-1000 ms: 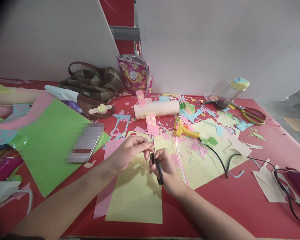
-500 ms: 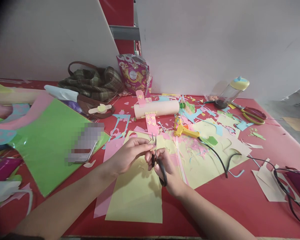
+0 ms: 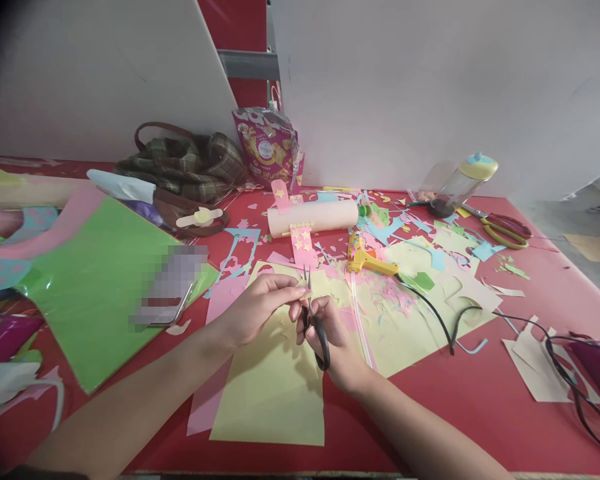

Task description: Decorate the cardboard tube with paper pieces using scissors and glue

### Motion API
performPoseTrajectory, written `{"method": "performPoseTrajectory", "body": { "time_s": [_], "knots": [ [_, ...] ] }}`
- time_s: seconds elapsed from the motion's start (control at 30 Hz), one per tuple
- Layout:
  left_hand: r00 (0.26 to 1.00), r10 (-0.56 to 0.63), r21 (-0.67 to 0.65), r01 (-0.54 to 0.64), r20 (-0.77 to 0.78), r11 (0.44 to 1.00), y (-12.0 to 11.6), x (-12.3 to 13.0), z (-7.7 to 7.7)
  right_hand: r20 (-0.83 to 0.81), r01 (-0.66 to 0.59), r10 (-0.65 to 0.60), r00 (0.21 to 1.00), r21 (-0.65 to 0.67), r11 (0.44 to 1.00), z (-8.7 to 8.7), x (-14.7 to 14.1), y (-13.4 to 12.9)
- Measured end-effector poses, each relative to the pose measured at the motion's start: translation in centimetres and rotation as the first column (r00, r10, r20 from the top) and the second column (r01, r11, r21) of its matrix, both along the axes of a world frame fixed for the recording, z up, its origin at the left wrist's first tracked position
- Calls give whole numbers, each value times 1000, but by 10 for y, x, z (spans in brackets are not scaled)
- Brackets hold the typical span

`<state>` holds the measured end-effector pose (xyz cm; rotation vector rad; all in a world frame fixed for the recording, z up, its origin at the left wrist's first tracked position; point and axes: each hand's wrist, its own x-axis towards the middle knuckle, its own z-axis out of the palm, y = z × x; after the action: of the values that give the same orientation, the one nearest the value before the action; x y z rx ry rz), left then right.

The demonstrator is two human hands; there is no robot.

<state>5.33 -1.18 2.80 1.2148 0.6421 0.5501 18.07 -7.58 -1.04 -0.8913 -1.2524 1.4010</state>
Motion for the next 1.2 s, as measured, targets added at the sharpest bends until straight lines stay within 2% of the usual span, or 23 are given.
{"method": "performPoseTrajectory", "body": {
  "time_s": [0.17, 0.27, 0.47, 0.6, 0.73, 0.83, 0.97, 1.2],
  "knots": [
    [999, -16, -3, 16, 30, 1000, 0, 0, 2, 13, 17, -17, 1000, -8, 1000, 1, 0, -1],
    [1000, -19, 8, 19, -2, 1000, 1, 0, 3, -9, 25, -25, 1000, -40, 999, -1, 0, -2],
    [988, 44, 155, -21, -146, 988, 9, -3, 4, -54, 44, -51, 997, -123, 991, -5, -1, -2],
    [963, -79, 209, 136, -258, 968, 13, -8, 9, -104, 132, -139, 985, -74, 988, -5, 2, 1],
    [878, -183, 229, 307, -442, 923, 14, -13, 9, -115, 249, -259, 959, -94, 964, -5, 4, 4],
    [823, -230, 218, 388, -520, 896, 14, -13, 6, -133, 253, -269, 954, -126, 959, -6, 4, 5],
    [794, -266, 218, 441, -547, 871, 15, -12, 2, -141, 208, -230, 963, -152, 966, -7, 3, 4],
    [787, -243, 237, 439, -567, 867, 17, -13, 2, -100, 240, -257, 961, -159, 958, -9, 4, 4]
  ]
}}
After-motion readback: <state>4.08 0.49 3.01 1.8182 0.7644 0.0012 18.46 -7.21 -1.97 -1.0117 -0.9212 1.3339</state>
